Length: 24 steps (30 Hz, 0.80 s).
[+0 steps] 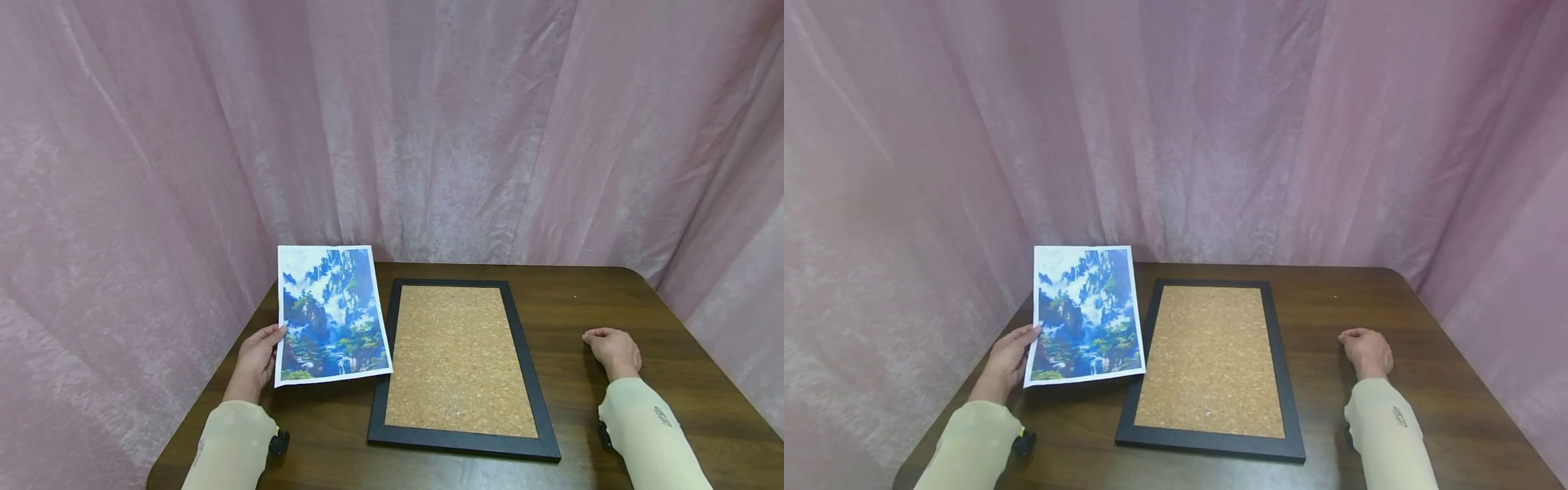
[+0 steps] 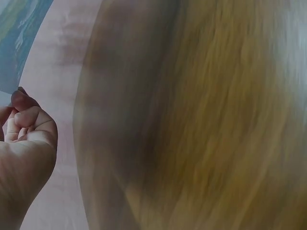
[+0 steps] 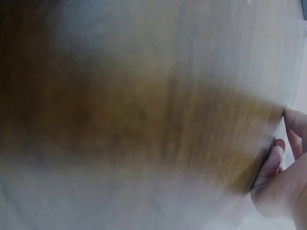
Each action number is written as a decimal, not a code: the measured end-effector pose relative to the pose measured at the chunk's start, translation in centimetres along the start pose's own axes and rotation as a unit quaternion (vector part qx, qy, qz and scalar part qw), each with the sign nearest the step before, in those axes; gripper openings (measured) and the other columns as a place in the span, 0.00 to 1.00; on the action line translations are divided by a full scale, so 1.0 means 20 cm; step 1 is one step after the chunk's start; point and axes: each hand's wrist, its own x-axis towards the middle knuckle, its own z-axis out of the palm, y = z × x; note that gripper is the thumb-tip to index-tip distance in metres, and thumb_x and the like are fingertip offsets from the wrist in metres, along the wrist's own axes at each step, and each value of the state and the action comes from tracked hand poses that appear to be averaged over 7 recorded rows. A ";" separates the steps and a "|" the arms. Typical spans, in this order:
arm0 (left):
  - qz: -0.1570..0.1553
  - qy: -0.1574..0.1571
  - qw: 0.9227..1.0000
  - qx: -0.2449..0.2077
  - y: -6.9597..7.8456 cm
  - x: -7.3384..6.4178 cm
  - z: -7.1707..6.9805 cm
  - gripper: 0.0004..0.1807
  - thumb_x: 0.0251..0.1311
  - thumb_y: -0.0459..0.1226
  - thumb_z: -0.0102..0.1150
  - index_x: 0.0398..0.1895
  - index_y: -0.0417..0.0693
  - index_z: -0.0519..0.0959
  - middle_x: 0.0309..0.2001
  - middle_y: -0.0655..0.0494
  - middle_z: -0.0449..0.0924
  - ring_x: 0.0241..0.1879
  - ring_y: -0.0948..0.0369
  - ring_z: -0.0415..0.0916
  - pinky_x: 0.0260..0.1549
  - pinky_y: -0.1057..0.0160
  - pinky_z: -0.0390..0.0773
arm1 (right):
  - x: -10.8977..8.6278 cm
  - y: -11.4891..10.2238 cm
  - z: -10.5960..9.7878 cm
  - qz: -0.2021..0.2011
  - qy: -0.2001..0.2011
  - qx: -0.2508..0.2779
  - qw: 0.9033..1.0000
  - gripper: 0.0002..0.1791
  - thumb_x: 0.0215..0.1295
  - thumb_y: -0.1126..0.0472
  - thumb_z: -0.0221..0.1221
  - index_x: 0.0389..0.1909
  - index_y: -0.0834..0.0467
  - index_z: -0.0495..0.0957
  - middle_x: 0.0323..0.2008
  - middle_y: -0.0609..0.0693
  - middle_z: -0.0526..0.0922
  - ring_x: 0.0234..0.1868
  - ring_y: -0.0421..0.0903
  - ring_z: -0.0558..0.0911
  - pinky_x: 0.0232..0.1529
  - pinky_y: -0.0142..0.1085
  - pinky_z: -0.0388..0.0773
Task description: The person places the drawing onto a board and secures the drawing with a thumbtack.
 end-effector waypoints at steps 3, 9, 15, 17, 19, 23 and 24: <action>0.001 0.001 1.000 -0.014 0.00 0.00 0.00 0.08 0.68 0.38 0.60 0.45 0.47 0.75 0.26 0.66 0.79 0.27 0.69 0.75 0.27 0.71 0.76 | 0.03 -0.05 0.08 -0.009 -0.008 0.004 1.000 0.18 0.71 0.53 0.55 0.47 0.64 0.82 0.56 0.69 0.76 0.54 0.70 0.72 0.49 0.58 0.67; 0.007 0.013 1.000 -0.018 -0.01 0.00 0.01 0.09 0.68 0.38 0.61 0.46 0.45 0.76 0.28 0.64 0.79 0.28 0.67 0.76 0.28 0.70 0.77 | 0.08 -0.18 0.22 -0.027 -0.026 0.012 0.999 0.18 0.72 0.53 0.54 0.47 0.64 0.82 0.55 0.69 0.76 0.54 0.71 0.71 0.51 0.59 0.66; 0.016 0.011 0.999 -0.025 0.00 -0.01 0.03 0.09 0.68 0.36 0.61 0.46 0.41 0.76 0.30 0.61 0.79 0.29 0.66 0.77 0.29 0.69 0.79 | 0.09 -0.27 0.31 -0.042 -0.034 0.014 0.998 0.19 0.71 0.53 0.54 0.48 0.65 0.82 0.56 0.69 0.76 0.55 0.71 0.71 0.52 0.59 0.66; 0.020 0.013 0.999 -0.031 0.00 -0.01 0.03 0.10 0.68 0.35 0.61 0.47 0.40 0.76 0.30 0.60 0.80 0.29 0.65 0.77 0.29 0.69 0.79 | 0.09 -0.30 0.34 -0.046 -0.037 0.015 0.998 0.19 0.71 0.53 0.54 0.48 0.64 0.82 0.57 0.69 0.76 0.55 0.71 0.71 0.52 0.59 0.66; 0.023 0.012 0.999 -0.036 0.00 0.00 0.03 0.11 0.68 0.35 0.60 0.49 0.38 0.75 0.30 0.60 0.80 0.29 0.65 0.77 0.30 0.69 0.80 | 0.10 -0.33 0.37 -0.048 -0.041 0.013 0.998 0.19 0.71 0.53 0.54 0.48 0.64 0.82 0.57 0.69 0.75 0.55 0.71 0.71 0.52 0.58 0.66; 0.025 0.015 0.999 -0.040 -0.01 -0.01 0.03 0.12 0.68 0.34 0.61 0.49 0.36 0.75 0.29 0.59 0.81 0.29 0.65 0.78 0.30 0.69 0.80 | 0.10 -0.38 0.43 -0.054 -0.051 0.013 0.997 0.19 0.71 0.53 0.54 0.49 0.64 0.81 0.57 0.69 0.75 0.56 0.71 0.71 0.52 0.58 0.67; 0.026 0.017 0.999 -0.038 -0.01 -0.01 0.03 0.11 0.67 0.34 0.61 0.48 0.37 0.76 0.29 0.59 0.81 0.29 0.65 0.78 0.29 0.69 0.79 | 0.10 -0.40 0.45 -0.056 -0.052 0.014 0.997 0.19 0.71 0.53 0.54 0.49 0.64 0.81 0.57 0.69 0.75 0.56 0.71 0.71 0.52 0.58 0.67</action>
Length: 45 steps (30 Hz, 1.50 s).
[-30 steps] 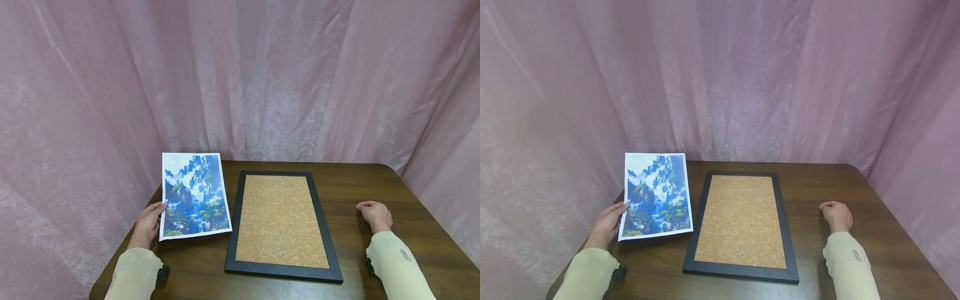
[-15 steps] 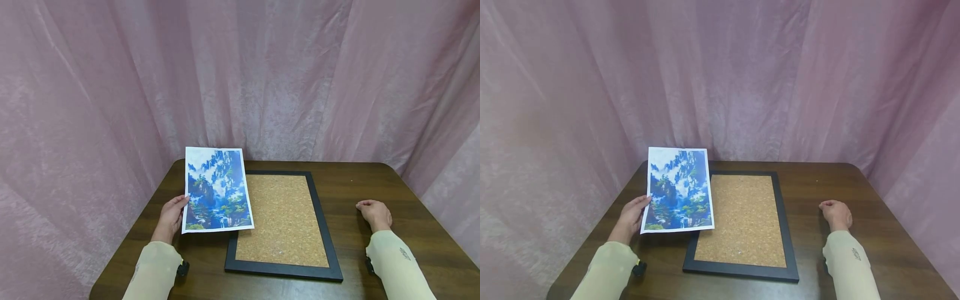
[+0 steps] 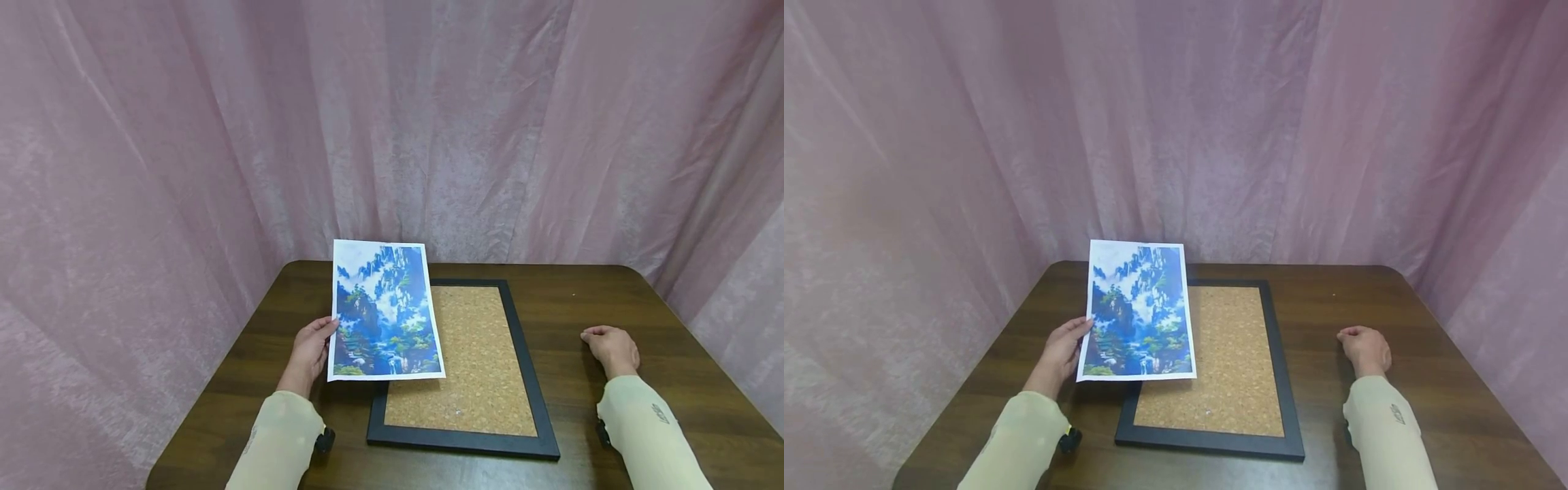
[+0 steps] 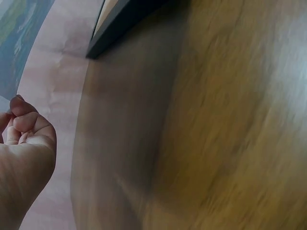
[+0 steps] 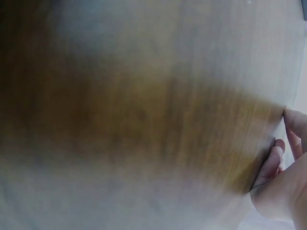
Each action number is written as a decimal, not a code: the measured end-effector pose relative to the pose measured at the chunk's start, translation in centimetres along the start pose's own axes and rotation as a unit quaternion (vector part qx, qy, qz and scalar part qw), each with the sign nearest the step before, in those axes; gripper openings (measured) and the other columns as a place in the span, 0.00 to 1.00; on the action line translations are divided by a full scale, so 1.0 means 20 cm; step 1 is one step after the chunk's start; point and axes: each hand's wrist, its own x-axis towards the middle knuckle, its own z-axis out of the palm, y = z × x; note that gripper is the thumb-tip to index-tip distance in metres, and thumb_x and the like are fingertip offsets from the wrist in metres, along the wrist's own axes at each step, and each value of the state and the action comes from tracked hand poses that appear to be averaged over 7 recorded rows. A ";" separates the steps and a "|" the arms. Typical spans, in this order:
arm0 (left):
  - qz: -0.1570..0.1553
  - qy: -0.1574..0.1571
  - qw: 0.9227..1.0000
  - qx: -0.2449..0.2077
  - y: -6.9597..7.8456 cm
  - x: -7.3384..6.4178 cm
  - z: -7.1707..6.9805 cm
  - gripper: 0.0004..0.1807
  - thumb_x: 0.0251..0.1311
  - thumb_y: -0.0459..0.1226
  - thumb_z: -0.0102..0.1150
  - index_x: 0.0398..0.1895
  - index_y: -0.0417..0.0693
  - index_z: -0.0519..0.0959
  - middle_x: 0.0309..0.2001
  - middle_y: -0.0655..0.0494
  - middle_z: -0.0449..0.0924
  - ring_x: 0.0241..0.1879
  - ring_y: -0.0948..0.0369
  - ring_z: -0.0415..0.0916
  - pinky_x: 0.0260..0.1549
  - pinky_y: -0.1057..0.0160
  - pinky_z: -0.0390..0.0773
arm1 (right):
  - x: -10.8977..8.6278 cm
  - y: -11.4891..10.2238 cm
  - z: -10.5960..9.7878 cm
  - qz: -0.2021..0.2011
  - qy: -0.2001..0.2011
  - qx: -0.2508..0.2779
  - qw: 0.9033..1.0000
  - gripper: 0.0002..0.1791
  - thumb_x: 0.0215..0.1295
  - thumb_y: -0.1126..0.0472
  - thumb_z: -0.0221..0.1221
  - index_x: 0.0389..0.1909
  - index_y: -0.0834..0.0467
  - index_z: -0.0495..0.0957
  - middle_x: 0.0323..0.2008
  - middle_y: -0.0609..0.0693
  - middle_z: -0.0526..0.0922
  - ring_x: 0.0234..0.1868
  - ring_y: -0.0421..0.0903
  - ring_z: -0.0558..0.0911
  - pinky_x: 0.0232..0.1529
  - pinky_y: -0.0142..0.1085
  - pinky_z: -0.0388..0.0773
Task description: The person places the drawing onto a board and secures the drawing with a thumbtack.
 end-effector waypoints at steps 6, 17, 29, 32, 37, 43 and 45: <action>-0.004 -0.014 1.000 0.009 -0.05 -0.03 0.11 0.10 0.67 0.34 0.61 0.46 0.36 0.77 0.29 0.56 0.80 0.27 0.64 0.76 0.25 0.70 0.76 | 0.00 0.00 0.00 0.007 0.002 0.004 1.000 0.19 0.71 0.53 0.54 0.48 0.64 0.81 0.57 0.69 0.75 0.55 0.71 0.71 0.52 0.59 0.66; 0.002 -0.038 0.999 0.036 -0.11 -0.08 0.27 0.08 0.66 0.34 0.63 0.42 0.38 0.80 0.26 0.58 0.78 0.24 0.66 0.72 0.21 0.72 0.70 | 0.01 0.01 0.02 0.009 -0.003 0.006 1.000 0.18 0.71 0.54 0.54 0.48 0.63 0.82 0.57 0.68 0.75 0.55 0.70 0.71 0.51 0.58 0.67; 0.002 -0.067 0.994 0.092 -0.15 -0.14 0.40 0.11 0.66 0.39 0.63 0.45 0.40 0.80 0.31 0.58 0.77 0.26 0.65 0.70 0.25 0.70 0.70 | 0.03 0.01 0.03 0.006 -0.001 0.005 1.000 0.18 0.70 0.54 0.55 0.48 0.63 0.82 0.57 0.68 0.76 0.54 0.70 0.72 0.51 0.58 0.67; 0.005 -0.078 0.991 0.105 -0.16 -0.15 0.42 0.11 0.66 0.38 0.63 0.45 0.39 0.80 0.33 0.57 0.78 0.28 0.64 0.70 0.27 0.68 0.71 | 0.02 0.01 0.03 0.006 0.001 0.005 1.000 0.18 0.71 0.53 0.55 0.48 0.64 0.82 0.56 0.68 0.76 0.55 0.70 0.72 0.51 0.58 0.67; 0.011 -0.105 0.983 0.147 -0.18 -0.16 0.44 0.11 0.67 0.38 0.62 0.46 0.39 0.80 0.35 0.55 0.79 0.31 0.62 0.71 0.29 0.66 0.72 | 0.02 0.00 0.03 0.013 -0.001 0.010 1.000 0.18 0.71 0.54 0.55 0.48 0.64 0.81 0.56 0.69 0.76 0.55 0.70 0.71 0.51 0.59 0.66; 0.025 -0.123 0.976 0.177 -0.18 -0.18 0.45 0.11 0.65 0.38 0.65 0.44 0.39 0.80 0.33 0.54 0.81 0.31 0.61 0.73 0.28 0.65 0.72 | 0.00 0.00 0.04 0.016 -0.003 0.019 1.000 0.18 0.72 0.54 0.54 0.49 0.65 0.81 0.57 0.70 0.75 0.55 0.71 0.70 0.52 0.59 0.65; 0.033 -0.130 0.972 0.195 -0.16 -0.17 0.46 0.11 0.64 0.38 0.65 0.43 0.40 0.80 0.33 0.54 0.81 0.31 0.61 0.73 0.28 0.65 0.72 | 0.00 0.02 0.06 0.015 0.000 0.031 0.999 0.19 0.72 0.54 0.54 0.49 0.65 0.81 0.57 0.70 0.74 0.56 0.71 0.70 0.52 0.59 0.65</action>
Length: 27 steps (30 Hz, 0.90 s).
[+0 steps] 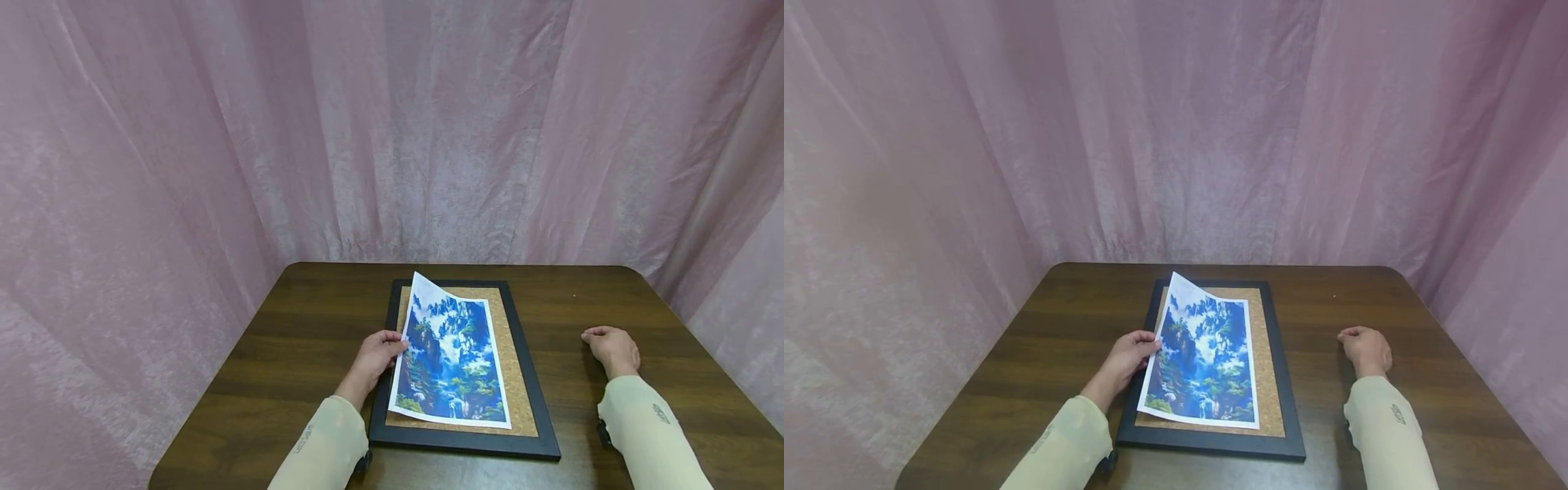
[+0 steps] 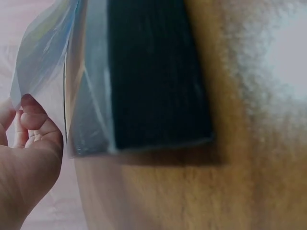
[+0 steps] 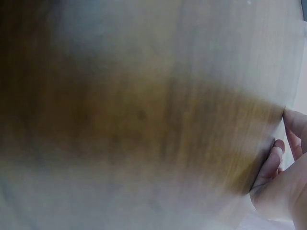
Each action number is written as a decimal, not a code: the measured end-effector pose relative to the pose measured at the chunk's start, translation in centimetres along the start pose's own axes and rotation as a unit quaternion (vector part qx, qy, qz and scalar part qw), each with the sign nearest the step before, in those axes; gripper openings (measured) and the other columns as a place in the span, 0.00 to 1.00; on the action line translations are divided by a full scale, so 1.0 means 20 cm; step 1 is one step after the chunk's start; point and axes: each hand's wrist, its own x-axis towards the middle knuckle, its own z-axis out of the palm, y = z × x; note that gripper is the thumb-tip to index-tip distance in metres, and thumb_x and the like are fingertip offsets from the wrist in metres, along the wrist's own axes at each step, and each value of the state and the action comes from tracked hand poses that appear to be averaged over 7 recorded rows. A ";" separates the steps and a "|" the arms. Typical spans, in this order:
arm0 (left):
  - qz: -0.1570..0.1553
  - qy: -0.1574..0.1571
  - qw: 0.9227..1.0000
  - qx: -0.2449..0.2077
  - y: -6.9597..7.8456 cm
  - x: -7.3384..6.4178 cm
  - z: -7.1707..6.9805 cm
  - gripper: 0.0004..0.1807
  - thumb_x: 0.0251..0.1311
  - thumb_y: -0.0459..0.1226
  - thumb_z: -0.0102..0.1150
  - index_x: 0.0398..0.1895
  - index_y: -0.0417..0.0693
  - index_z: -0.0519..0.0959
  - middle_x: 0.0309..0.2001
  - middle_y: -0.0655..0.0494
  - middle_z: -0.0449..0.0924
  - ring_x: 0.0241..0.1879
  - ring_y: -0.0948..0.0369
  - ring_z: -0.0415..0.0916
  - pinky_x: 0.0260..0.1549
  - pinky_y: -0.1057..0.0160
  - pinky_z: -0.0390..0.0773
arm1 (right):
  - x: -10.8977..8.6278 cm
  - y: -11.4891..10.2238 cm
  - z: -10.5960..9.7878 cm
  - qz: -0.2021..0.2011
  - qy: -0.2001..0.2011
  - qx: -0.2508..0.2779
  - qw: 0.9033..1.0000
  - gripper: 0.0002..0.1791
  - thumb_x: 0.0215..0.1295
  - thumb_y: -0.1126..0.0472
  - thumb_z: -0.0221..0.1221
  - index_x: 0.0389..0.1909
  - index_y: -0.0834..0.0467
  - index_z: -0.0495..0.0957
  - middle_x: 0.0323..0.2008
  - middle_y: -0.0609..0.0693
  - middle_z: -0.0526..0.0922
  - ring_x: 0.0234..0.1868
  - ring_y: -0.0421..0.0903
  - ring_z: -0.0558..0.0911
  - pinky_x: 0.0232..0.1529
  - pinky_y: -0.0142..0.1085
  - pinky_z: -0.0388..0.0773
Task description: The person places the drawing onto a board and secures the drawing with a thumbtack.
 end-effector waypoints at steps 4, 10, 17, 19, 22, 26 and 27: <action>0.003 -0.010 1.000 0.018 0.00 0.00 -0.01 0.11 0.64 0.38 0.65 0.43 0.40 0.80 0.32 0.55 0.81 0.31 0.62 0.73 0.28 0.65 0.72 | 0.01 -0.01 0.01 -0.004 0.002 0.002 1.000 0.19 0.72 0.53 0.54 0.49 0.65 0.81 0.57 0.70 0.74 0.56 0.71 0.70 0.53 0.59 0.65; 0.009 -0.021 0.999 0.042 0.00 0.01 -0.02 0.12 0.63 0.37 0.66 0.43 0.39 0.80 0.32 0.54 0.82 0.29 0.61 0.73 0.28 0.64 0.73 | 0.01 -0.03 0.04 0.004 0.003 0.010 1.000 0.19 0.72 0.53 0.54 0.49 0.65 0.81 0.58 0.70 0.74 0.57 0.71 0.69 0.54 0.59 0.64; 0.026 -0.023 0.996 0.088 0.02 0.00 -0.05 0.11 0.63 0.38 0.67 0.41 0.39 0.79 0.30 0.53 0.80 0.27 0.60 0.73 0.28 0.63 0.74 | 0.01 -0.04 0.05 0.002 0.001 0.015 1.000 0.19 0.72 0.54 0.54 0.49 0.65 0.81 0.57 0.70 0.74 0.56 0.71 0.69 0.54 0.59 0.63; 0.035 -0.014 0.992 0.116 0.03 0.00 -0.05 0.11 0.62 0.39 0.67 0.40 0.40 0.80 0.30 0.53 0.79 0.27 0.59 0.74 0.29 0.63 0.76 | 0.01 -0.04 0.05 0.004 0.001 0.015 1.000 0.18 0.72 0.54 0.54 0.49 0.65 0.81 0.57 0.70 0.74 0.57 0.71 0.69 0.55 0.59 0.63; 0.046 0.006 0.986 0.162 0.04 0.00 -0.07 0.11 0.63 0.40 0.67 0.39 0.42 0.80 0.31 0.52 0.78 0.29 0.58 0.74 0.31 0.62 0.77 | 0.01 -0.04 0.05 0.007 0.000 0.016 1.000 0.18 0.72 0.54 0.54 0.49 0.65 0.81 0.58 0.70 0.73 0.57 0.71 0.69 0.55 0.59 0.63; 0.048 0.023 0.979 0.198 0.04 0.00 -0.08 0.10 0.62 0.41 0.68 0.40 0.46 0.81 0.34 0.53 0.78 0.33 0.56 0.73 0.35 0.61 0.79 | 0.00 -0.04 0.05 0.006 0.002 0.017 1.000 0.18 0.72 0.54 0.54 0.48 0.65 0.81 0.57 0.70 0.74 0.57 0.71 0.69 0.54 0.59 0.63; 0.052 0.024 0.977 0.205 0.04 0.00 -0.08 0.10 0.62 0.40 0.68 0.41 0.46 0.81 0.35 0.53 0.77 0.34 0.56 0.73 0.36 0.60 0.79 | 0.00 -0.04 0.05 0.005 0.003 0.017 1.000 0.18 0.72 0.54 0.54 0.48 0.65 0.81 0.57 0.70 0.74 0.56 0.71 0.69 0.54 0.59 0.63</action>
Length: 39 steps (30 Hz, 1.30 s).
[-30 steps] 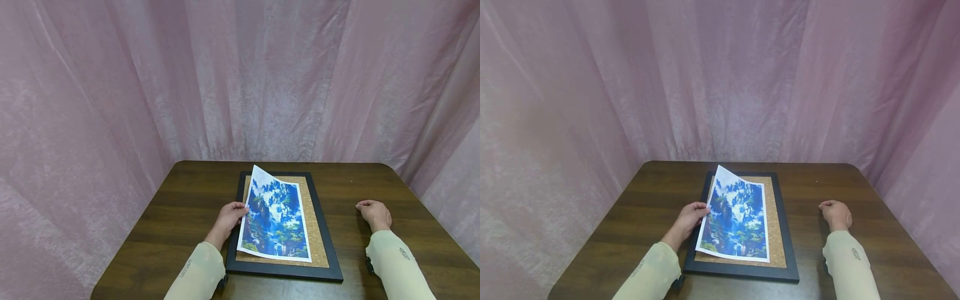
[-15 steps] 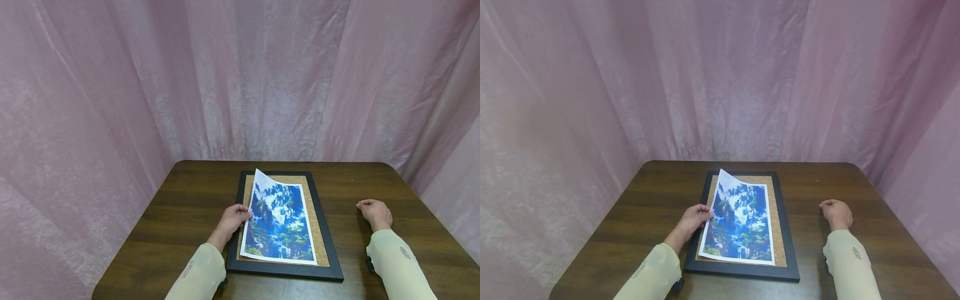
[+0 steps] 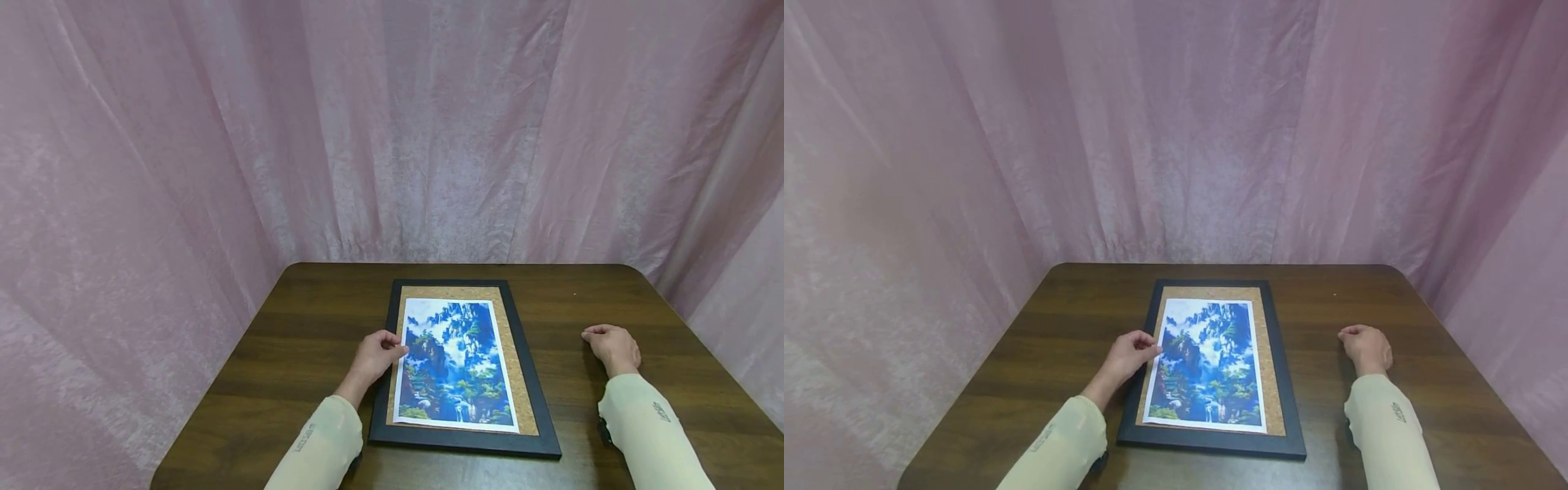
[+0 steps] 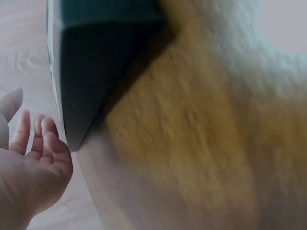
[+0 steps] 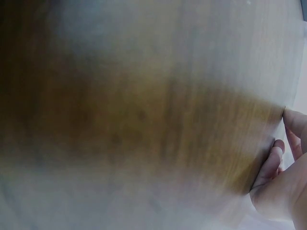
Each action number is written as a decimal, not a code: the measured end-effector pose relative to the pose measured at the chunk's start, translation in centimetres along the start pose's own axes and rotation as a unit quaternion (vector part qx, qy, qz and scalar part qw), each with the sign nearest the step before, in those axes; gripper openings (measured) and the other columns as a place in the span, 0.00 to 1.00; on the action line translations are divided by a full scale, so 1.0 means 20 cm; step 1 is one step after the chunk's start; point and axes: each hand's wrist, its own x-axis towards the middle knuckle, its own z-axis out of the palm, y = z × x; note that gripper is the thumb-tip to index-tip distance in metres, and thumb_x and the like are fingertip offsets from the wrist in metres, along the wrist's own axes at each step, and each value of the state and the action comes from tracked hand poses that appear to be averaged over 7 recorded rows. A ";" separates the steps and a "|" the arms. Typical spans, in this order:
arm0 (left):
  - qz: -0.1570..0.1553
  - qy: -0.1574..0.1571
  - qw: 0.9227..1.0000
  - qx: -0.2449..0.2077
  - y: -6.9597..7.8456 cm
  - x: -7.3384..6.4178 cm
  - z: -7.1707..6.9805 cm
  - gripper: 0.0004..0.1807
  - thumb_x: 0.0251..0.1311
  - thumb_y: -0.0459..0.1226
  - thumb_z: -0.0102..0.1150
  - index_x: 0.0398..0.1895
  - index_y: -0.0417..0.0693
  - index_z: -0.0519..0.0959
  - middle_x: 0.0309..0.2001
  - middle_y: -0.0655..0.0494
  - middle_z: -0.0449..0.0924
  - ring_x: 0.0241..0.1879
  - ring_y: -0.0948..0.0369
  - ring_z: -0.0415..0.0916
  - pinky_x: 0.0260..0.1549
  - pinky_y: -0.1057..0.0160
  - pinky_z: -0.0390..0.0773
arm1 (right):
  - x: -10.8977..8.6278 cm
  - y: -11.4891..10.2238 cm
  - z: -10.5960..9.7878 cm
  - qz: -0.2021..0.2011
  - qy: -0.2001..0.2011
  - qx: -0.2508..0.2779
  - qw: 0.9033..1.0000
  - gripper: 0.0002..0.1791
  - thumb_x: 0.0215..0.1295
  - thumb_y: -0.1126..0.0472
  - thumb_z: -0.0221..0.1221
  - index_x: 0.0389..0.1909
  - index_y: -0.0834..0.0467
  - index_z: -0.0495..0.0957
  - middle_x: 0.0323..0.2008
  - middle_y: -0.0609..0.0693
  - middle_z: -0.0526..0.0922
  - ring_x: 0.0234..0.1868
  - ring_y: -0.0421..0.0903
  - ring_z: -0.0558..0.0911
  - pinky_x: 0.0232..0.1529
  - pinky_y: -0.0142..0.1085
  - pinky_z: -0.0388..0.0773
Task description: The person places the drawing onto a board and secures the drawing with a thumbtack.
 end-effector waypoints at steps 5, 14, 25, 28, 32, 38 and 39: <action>0.024 0.005 0.998 0.052 -0.01 0.01 -0.01 0.15 0.59 0.41 0.70 0.46 0.45 0.82 0.49 0.48 0.77 0.47 0.50 0.74 0.50 0.50 0.78 | 0.00 0.00 0.00 0.002 -0.003 0.001 1.000 0.18 0.72 0.54 0.54 0.48 0.65 0.81 0.57 0.69 0.74 0.56 0.70 0.69 0.53 0.59 0.64; 0.043 -0.060 0.983 0.170 -0.04 0.03 -0.01 0.32 0.59 0.50 0.69 0.66 0.55 0.75 0.76 0.42 0.51 0.74 0.39 0.46 0.67 0.32 0.50 | 0.01 0.02 0.01 0.001 -0.008 -0.004 1.000 0.18 0.71 0.54 0.54 0.48 0.64 0.81 0.57 0.69 0.75 0.56 0.71 0.70 0.52 0.59 0.65; 0.060 -0.122 0.963 0.234 -0.06 0.03 -0.02 0.37 0.61 0.55 0.65 0.72 0.58 0.68 0.79 0.41 0.39 0.77 0.42 0.34 0.70 0.34 0.37 | 0.02 0.01 0.01 -0.001 -0.002 -0.006 1.000 0.18 0.72 0.54 0.54 0.47 0.64 0.82 0.55 0.68 0.76 0.54 0.69 0.72 0.50 0.58 0.66; 0.058 -0.123 0.962 0.235 -0.06 0.02 -0.02 0.37 0.60 0.56 0.65 0.72 0.59 0.69 0.79 0.41 0.40 0.77 0.42 0.34 0.70 0.34 0.37 | 0.02 0.00 0.00 0.001 -0.005 -0.009 1.000 0.18 0.72 0.53 0.53 0.48 0.64 0.81 0.56 0.68 0.75 0.54 0.70 0.71 0.50 0.58 0.66; 0.052 -0.124 0.965 0.226 -0.06 0.02 -0.02 0.37 0.60 0.56 0.65 0.72 0.59 0.69 0.79 0.41 0.39 0.77 0.42 0.34 0.70 0.34 0.37 | 0.01 0.00 0.00 0.001 -0.007 -0.014 1.000 0.19 0.73 0.52 0.52 0.49 0.64 0.81 0.57 0.69 0.75 0.55 0.71 0.71 0.51 0.59 0.66; 0.049 -0.130 0.966 0.218 -0.06 0.02 -0.02 0.38 0.59 0.56 0.66 0.72 0.60 0.68 0.79 0.42 0.39 0.76 0.41 0.38 0.70 0.35 0.36 | 0.00 -0.01 -0.01 0.004 -0.014 -0.008 1.000 0.21 0.73 0.52 0.52 0.49 0.65 0.80 0.57 0.70 0.74 0.54 0.70 0.71 0.52 0.59 0.65; 0.049 -0.133 0.966 0.217 -0.06 0.02 -0.03 0.38 0.59 0.56 0.65 0.72 0.60 0.68 0.79 0.43 0.39 0.76 0.41 0.38 0.70 0.35 0.36 | -0.01 -0.01 -0.01 0.006 -0.016 -0.006 1.000 0.21 0.73 0.52 0.52 0.49 0.66 0.80 0.56 0.70 0.74 0.54 0.70 0.70 0.52 0.59 0.65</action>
